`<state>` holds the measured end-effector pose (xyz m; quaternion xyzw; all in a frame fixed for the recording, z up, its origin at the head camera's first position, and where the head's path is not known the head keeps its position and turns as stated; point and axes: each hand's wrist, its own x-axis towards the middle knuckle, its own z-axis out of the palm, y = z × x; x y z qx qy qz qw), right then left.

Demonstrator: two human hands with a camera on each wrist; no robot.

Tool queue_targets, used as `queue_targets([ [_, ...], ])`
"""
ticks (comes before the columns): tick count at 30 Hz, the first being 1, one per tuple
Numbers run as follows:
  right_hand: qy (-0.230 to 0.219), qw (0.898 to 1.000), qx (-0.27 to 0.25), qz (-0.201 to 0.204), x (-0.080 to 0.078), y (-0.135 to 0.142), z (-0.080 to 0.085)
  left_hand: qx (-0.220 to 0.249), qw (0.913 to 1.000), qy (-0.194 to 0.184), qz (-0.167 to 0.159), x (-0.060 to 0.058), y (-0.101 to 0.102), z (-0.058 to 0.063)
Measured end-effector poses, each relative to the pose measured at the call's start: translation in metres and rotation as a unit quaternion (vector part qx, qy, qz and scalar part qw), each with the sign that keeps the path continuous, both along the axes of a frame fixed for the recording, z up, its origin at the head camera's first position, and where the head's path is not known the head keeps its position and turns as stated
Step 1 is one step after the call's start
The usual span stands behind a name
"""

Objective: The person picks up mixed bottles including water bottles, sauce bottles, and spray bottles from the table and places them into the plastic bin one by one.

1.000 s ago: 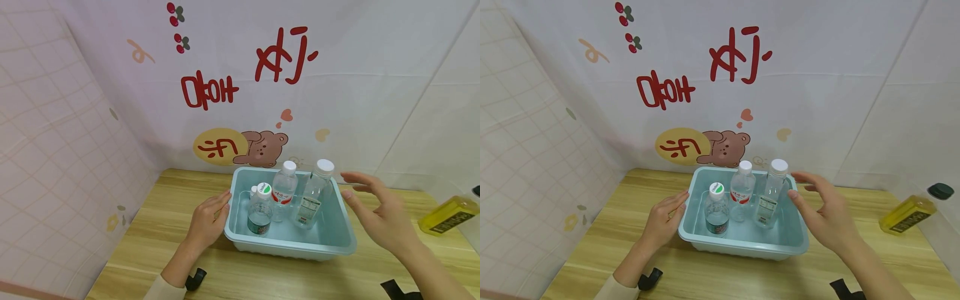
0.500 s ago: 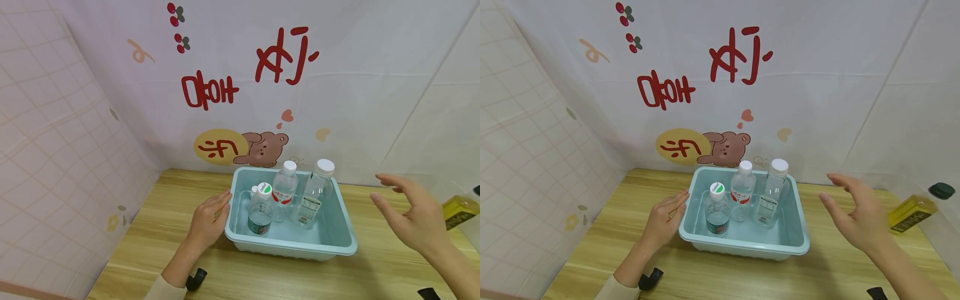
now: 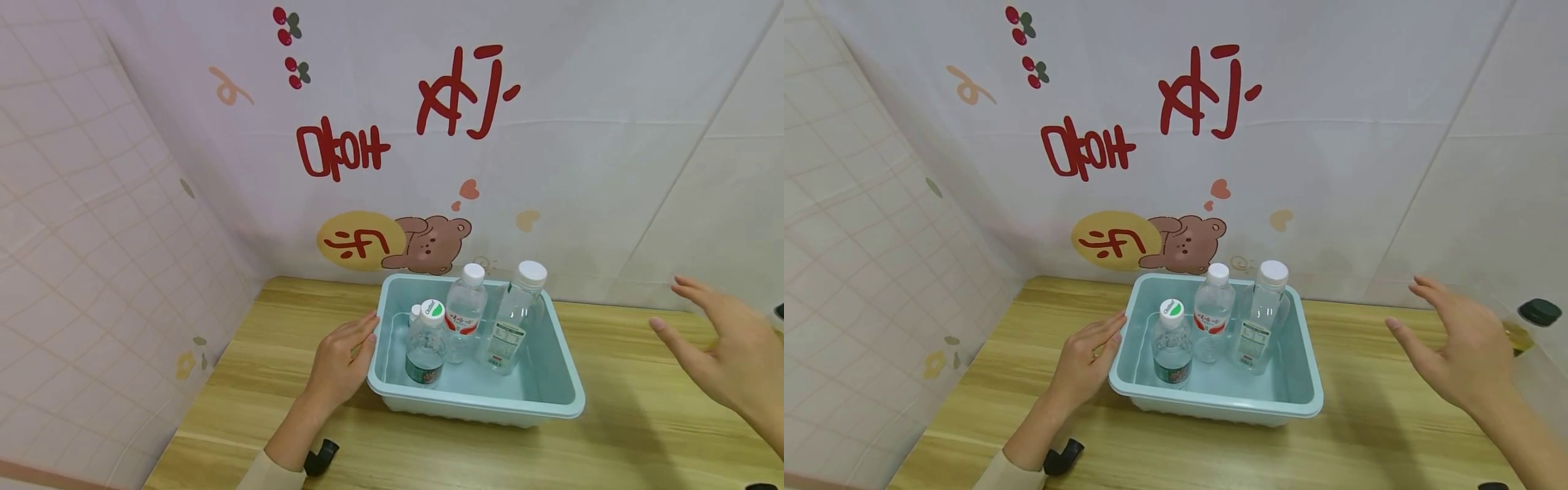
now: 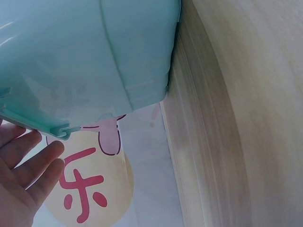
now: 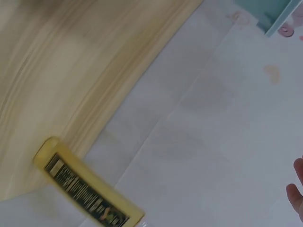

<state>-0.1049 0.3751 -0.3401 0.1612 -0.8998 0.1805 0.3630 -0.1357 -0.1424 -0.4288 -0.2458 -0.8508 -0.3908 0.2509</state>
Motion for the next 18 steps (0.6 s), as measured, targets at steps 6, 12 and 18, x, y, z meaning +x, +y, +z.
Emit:
queue_targets([
  [6,-0.014,0.999,0.017,-0.039,-0.004,0.028,-0.005,0.000,1.0000,-0.006,0.002,0.002,0.001,-0.002],
  [12,-0.039,0.998,-0.015,-0.048,-0.007,0.053,-0.011,0.001,0.9999,-0.011,0.005,0.003,0.002,-0.003],
  [18,-0.074,0.989,-0.055,-0.113,-0.009,0.068,-0.014,0.004,0.9999,-0.008,0.005,0.003,0.002,-0.002],
])
